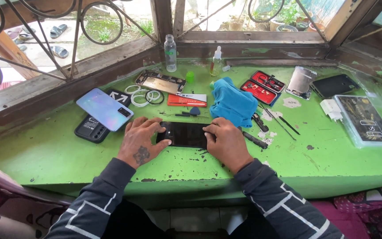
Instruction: Cleaning a smartphone screen with a microfiber cloth and inspecting it during a repair process.
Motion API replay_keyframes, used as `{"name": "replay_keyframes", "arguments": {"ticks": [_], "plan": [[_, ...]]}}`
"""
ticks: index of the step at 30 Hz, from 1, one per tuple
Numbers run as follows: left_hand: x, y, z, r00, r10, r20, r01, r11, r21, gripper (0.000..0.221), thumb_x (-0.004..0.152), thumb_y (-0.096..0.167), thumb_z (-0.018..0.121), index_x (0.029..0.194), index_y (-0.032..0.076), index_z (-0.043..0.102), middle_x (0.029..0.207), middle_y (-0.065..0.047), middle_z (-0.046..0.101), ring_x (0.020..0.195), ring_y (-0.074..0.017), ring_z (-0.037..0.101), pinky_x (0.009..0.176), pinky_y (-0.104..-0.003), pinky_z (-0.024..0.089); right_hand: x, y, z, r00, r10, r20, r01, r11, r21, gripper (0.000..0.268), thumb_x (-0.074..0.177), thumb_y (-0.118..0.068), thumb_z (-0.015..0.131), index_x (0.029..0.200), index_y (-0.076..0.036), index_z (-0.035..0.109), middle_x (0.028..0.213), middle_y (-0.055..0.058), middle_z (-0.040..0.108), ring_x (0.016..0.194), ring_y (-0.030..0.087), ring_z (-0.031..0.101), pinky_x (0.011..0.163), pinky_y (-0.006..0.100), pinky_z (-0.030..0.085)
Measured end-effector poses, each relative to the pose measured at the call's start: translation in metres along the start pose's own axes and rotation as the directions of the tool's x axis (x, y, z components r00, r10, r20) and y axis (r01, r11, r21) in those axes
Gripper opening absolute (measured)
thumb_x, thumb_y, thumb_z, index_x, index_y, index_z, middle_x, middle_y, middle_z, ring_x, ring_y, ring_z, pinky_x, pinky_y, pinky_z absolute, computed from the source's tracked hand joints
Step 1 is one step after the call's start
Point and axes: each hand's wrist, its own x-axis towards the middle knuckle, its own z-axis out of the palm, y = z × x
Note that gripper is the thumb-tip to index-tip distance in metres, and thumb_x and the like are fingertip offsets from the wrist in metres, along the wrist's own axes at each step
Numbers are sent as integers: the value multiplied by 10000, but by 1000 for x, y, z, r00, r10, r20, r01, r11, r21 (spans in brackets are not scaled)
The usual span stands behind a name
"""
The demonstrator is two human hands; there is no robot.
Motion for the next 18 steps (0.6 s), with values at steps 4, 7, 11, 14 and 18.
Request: {"name": "replay_keyframes", "arguments": {"ticks": [4,7,11,14,18], "plan": [[-4,0,3,1000,0,-5,0,1000,25,369,833,572,758,1062,289,698,1365,26,670,1341,-355,532,1078,-655,407,-7,0,4,998,-59,-39,57,997,-45,127,876,-132,743,982,-117,810,995,119,701,956,376,731,750,434,645],[1,2,-3,1000,11,-29,-10,999,41,379,818,585,767,1068,306,704,1364,40,672,1338,-330,542,1078,-630,425,-3,4,6,996,-80,-39,79,996,-45,150,877,-129,719,1006,-120,794,985,104,681,933,381,719,719,446,641],[2,11,-12,999,-10,-35,8,999,-48,358,801,522,787,1082,303,748,1377,15,671,1334,-361,547,1097,-618,419,-5,-1,0,995,-60,-83,58,998,-22,209,828,-128,758,1034,-145,784,991,82,681,947,360,725,733,434,643],[6,1,-4,993,-4,-121,-7,996,-87,306,823,487,779,1089,338,751,1352,35,678,1301,-345,576,1071,-583,452,-7,-1,2,992,-21,-122,21,1000,2,244,798,-148,792,1041,-164,782,989,62,678,930,350,728,719,433,644],[37,-15,27,964,51,-260,-36,998,60,213,829,460,756,1041,481,741,1302,153,679,1243,-236,621,1009,-452,518,-5,-5,-8,983,77,-167,-64,995,82,237,801,-100,793,1035,-137,795,963,86,703,826,315,742,650,412,642]]}}
